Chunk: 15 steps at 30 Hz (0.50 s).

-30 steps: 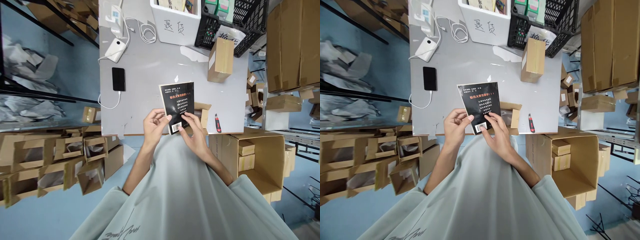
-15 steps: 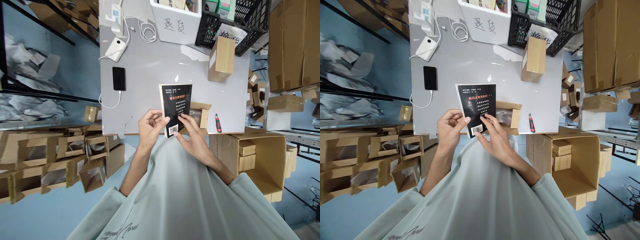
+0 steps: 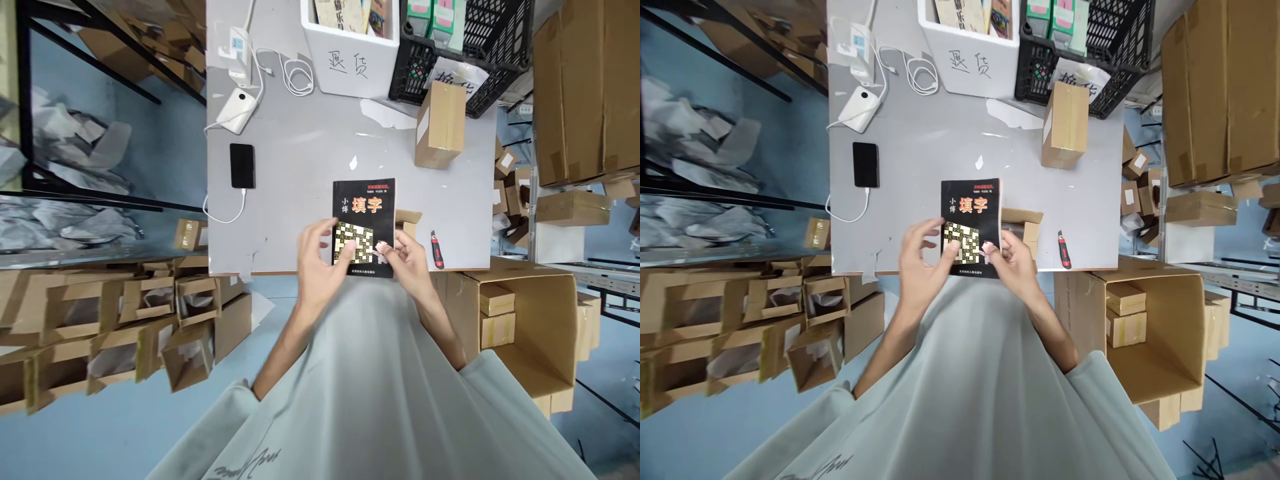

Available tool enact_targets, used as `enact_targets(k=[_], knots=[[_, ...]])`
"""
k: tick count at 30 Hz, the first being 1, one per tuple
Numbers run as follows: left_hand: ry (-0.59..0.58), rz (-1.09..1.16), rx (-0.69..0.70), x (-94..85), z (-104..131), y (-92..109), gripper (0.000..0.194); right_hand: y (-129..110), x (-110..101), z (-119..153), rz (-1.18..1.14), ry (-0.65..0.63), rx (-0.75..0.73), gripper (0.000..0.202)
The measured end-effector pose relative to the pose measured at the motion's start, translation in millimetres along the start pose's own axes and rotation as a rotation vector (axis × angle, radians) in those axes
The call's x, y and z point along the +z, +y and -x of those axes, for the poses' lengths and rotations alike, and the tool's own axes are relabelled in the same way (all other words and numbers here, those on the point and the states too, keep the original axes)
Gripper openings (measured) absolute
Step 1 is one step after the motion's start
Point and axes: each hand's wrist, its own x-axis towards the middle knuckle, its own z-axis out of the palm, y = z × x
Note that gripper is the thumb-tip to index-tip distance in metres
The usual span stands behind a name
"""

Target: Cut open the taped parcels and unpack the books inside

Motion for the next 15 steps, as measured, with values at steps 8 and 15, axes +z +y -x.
enact_targets(k=[8,15], knots=[[-0.244,0.396,-0.365,-22.0,-15.2,-21.7,0.049,-2.8,-23.5,5.4,-0.234,0.004,0.099,0.036],[-0.148,0.491,-0.358,-7.0,-14.1,-18.0,0.036,4.5,-29.8,-2.1,-0.085,-0.036,0.073,0.043]])
